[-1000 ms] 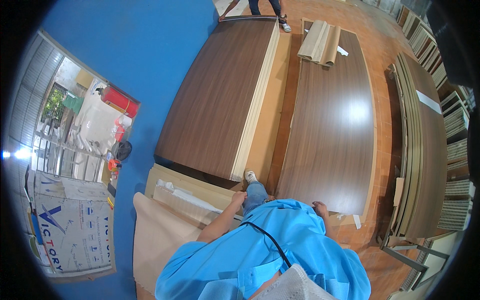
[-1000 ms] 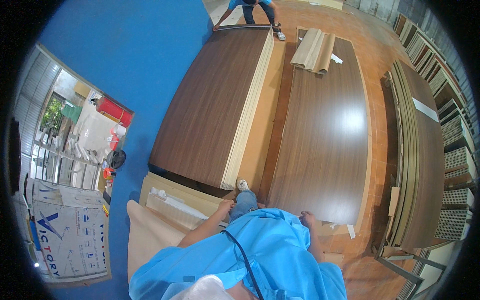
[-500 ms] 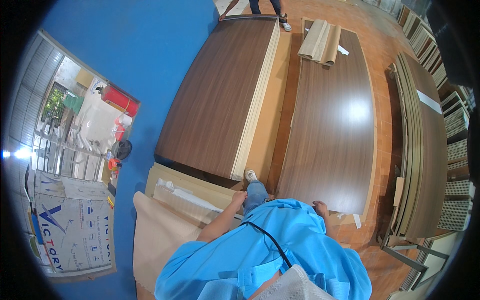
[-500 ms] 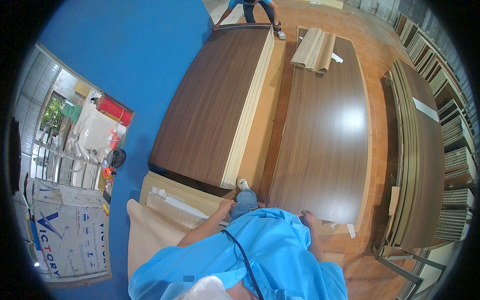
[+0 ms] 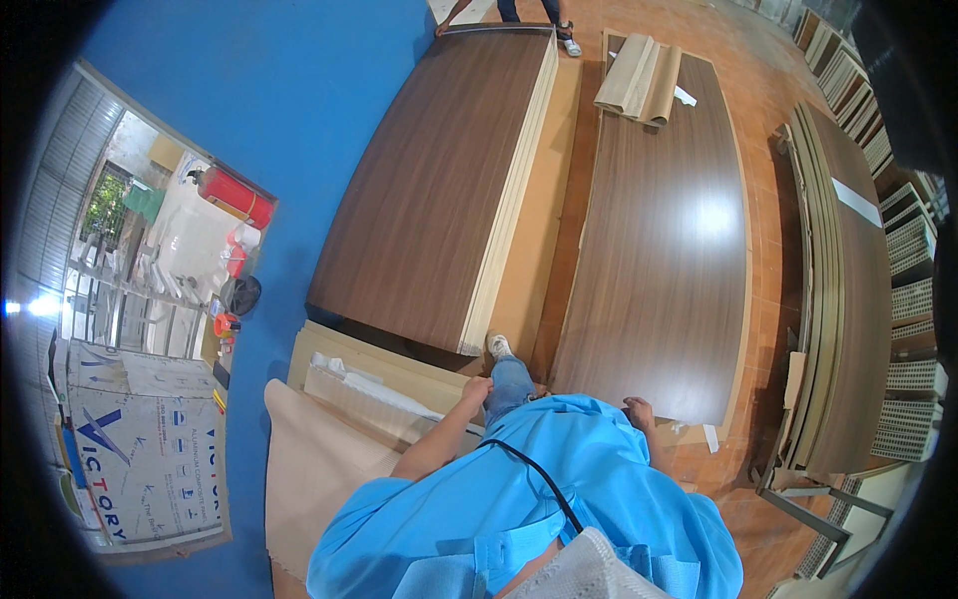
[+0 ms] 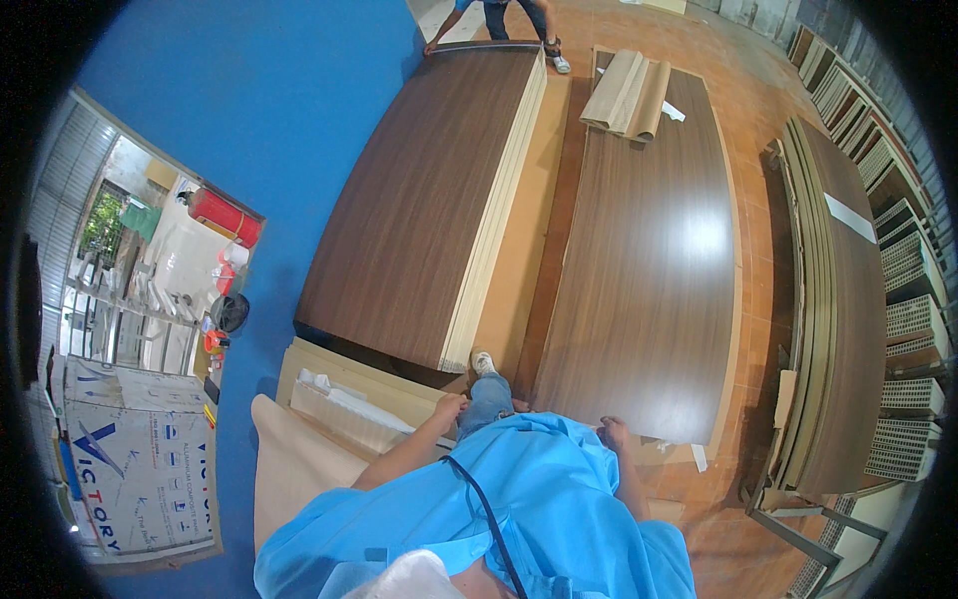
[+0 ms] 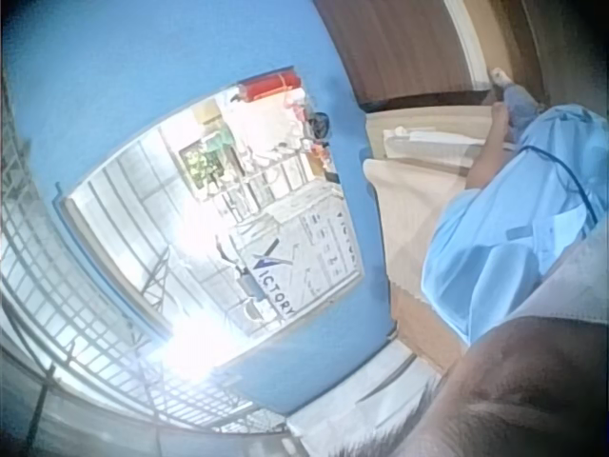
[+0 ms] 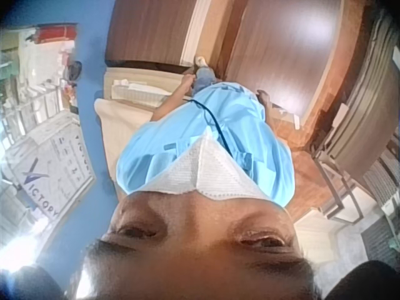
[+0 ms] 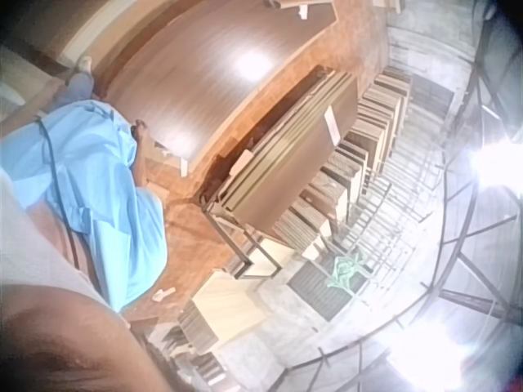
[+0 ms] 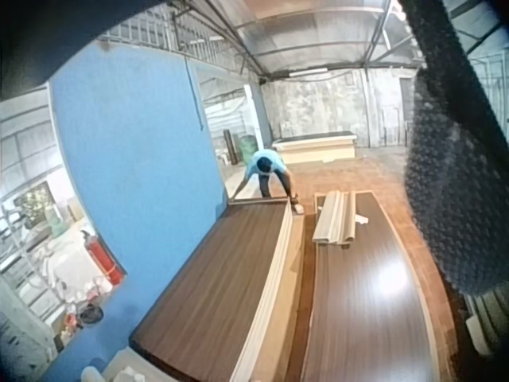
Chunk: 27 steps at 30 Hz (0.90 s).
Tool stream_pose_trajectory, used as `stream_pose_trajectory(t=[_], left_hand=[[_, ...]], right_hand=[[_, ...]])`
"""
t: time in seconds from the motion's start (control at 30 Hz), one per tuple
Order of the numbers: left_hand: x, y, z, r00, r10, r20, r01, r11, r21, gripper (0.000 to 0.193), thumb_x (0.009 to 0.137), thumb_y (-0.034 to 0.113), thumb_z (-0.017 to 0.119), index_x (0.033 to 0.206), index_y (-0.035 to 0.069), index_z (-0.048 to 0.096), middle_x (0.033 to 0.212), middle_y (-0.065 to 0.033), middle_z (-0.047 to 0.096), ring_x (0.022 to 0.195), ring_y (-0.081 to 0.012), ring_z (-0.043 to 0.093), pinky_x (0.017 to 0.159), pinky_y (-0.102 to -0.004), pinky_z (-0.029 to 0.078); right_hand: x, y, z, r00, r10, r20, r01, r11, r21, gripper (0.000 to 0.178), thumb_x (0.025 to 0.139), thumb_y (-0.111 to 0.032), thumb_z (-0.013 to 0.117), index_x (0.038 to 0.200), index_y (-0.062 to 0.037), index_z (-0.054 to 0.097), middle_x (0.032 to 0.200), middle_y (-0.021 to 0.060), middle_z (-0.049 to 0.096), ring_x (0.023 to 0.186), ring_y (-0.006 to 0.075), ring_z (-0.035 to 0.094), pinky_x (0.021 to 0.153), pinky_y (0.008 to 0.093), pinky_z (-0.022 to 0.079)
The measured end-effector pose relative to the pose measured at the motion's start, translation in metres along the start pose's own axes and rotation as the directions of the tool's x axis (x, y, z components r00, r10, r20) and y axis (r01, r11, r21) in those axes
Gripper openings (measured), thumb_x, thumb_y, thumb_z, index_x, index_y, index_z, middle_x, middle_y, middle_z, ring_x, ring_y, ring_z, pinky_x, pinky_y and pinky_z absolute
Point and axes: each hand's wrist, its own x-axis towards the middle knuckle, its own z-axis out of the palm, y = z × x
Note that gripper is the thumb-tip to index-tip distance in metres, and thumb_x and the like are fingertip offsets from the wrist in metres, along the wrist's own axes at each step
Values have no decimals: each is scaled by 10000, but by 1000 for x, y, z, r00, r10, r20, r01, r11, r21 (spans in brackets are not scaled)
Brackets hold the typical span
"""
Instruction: The person lifts and stacks large wood panels and wrapped bundles in a workshop. They move panels from a rack, align them, and place them on the floor or on a cart, then handle wrapped bundles and a metal frame.
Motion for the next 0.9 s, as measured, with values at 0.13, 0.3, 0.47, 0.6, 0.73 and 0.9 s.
stream_pose_trajectory(t=[0.13,0.3,0.47,0.6,0.73,0.9], left_hand=[[-1,1,0,1000,-29,-3,29,999,-19,290,813,270,571,772,-3,660,743,-86,642,718,-182,588,671,-322,435],[4,3,-1,1000,8,28,-8,1000,-9,289,822,275,568,818,2,664,760,-85,641,727,-179,589,684,-322,442],[11,-1,0,999,22,43,-22,1000,1,299,835,273,567,812,-10,662,768,-95,648,732,-190,595,690,-328,445],[17,-7,2,999,39,36,-40,999,9,314,833,277,568,810,-21,663,779,-109,658,744,-204,604,690,-337,445],[21,-11,3,997,68,33,-69,996,51,313,832,284,571,816,-13,670,782,-112,661,757,-214,608,690,-346,444],[19,-4,3,999,45,30,-47,995,90,304,836,279,569,822,-7,668,807,-120,666,784,-221,611,703,-353,445]], right_hand=[[1,0,0,980,196,42,-200,933,300,213,745,-100,676,941,-18,668,995,159,666,900,309,650,814,353,529],[3,-3,1,979,199,45,-203,929,308,233,723,-98,706,939,-20,665,984,162,667,896,317,647,795,359,534],[10,-1,4,934,337,119,-349,790,503,220,798,-129,625,981,-12,658,978,173,668,888,294,657,780,352,538],[9,-1,4,902,403,156,-422,743,519,234,847,-117,534,1015,-5,652,993,172,664,860,260,674,769,330,543],[4,-3,-1,982,178,70,-189,955,227,243,853,-112,521,1030,-7,651,1031,167,654,839,253,679,776,317,544],[7,-3,-3,982,167,85,-181,962,205,260,871,-135,495,1046,-17,647,1020,165,657,833,251,678,766,318,545]])
